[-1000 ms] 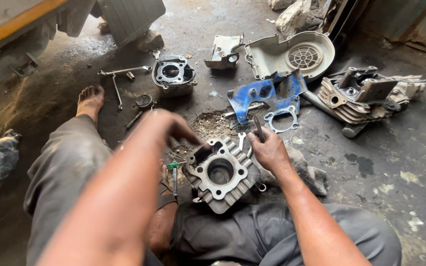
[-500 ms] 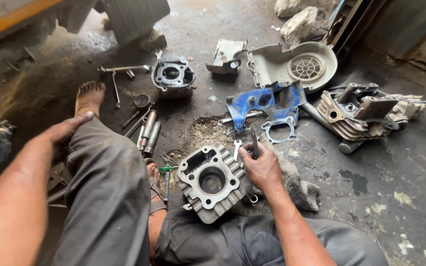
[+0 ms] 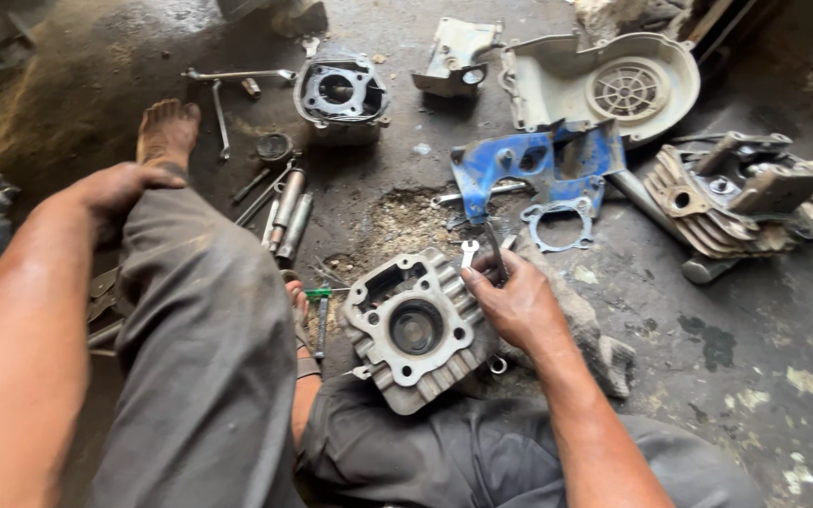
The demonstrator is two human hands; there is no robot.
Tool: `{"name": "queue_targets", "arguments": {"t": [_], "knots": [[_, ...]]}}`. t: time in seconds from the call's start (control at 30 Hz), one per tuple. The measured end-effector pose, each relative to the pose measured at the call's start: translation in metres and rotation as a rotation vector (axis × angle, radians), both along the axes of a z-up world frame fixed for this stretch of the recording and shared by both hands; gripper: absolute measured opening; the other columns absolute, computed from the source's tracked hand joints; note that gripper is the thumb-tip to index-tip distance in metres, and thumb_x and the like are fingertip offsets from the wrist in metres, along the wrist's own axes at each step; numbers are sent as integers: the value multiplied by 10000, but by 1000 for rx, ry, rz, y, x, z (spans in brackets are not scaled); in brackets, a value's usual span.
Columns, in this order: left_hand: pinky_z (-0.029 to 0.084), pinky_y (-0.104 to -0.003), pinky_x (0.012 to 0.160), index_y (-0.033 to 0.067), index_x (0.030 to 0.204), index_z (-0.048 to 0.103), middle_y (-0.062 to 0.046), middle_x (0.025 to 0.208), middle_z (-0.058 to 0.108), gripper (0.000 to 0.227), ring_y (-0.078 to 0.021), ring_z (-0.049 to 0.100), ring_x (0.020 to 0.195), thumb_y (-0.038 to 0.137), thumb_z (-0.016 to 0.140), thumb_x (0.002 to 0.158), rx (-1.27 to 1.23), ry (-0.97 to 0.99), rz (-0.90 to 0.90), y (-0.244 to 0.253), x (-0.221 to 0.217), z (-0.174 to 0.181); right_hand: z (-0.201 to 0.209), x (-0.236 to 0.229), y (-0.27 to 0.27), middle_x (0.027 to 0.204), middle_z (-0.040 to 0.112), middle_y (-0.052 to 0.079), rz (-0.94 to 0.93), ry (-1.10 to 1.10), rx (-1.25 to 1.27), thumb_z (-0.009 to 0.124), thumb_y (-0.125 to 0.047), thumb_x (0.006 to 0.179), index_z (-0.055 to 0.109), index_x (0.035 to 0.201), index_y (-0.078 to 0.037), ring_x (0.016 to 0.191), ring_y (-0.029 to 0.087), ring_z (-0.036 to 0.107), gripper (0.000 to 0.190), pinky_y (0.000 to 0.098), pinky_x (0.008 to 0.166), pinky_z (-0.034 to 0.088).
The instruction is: The person sits on the floor and cleans a metal engine cylinder head using a rag and a metal file. They wipe the surface and scrape the edges to remove residue, handling the part with both hands.
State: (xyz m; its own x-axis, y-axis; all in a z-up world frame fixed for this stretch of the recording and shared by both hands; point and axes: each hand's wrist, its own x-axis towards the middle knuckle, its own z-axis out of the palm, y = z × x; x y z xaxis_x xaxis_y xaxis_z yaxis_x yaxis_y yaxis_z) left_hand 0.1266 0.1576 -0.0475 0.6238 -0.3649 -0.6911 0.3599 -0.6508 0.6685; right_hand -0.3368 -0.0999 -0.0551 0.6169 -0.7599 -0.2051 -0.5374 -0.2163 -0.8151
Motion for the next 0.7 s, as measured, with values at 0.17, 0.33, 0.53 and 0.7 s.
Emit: {"name": "queue_targets", "arguments": {"t": [0.17,0.33,0.53,0.7], "knots": [[509,-481,954,-6,1357,650,-193,1305,663,613,-307,639,1126,382,668,882,254,-278,-234,-26,22,0,2,0,7,789,761,37,48,12,-29,763,-299,869,736,958,-65,706,107,676,251,300,676,545],[490,-483,967,51,1409,560,-174,1365,631,800,-321,617,1186,552,746,813,295,-128,-173,-32,-22,31,1,-3,8,797,761,51,58,-16,-23,749,-305,888,724,961,-62,714,121,663,255,320,686,553],[500,-474,936,50,1320,705,-140,1259,711,643,-315,647,1119,456,715,822,336,-111,-201,-39,-37,45,10,-10,8,777,745,49,99,41,-92,768,-309,874,736,960,-79,722,131,661,248,325,700,545],[508,-483,964,10,1333,676,-164,1275,711,663,-327,659,1138,449,708,836,329,-200,-282,-52,-22,33,15,-14,9,778,737,60,110,-30,-137,770,-307,878,739,948,-61,728,140,660,258,331,699,547]]}}
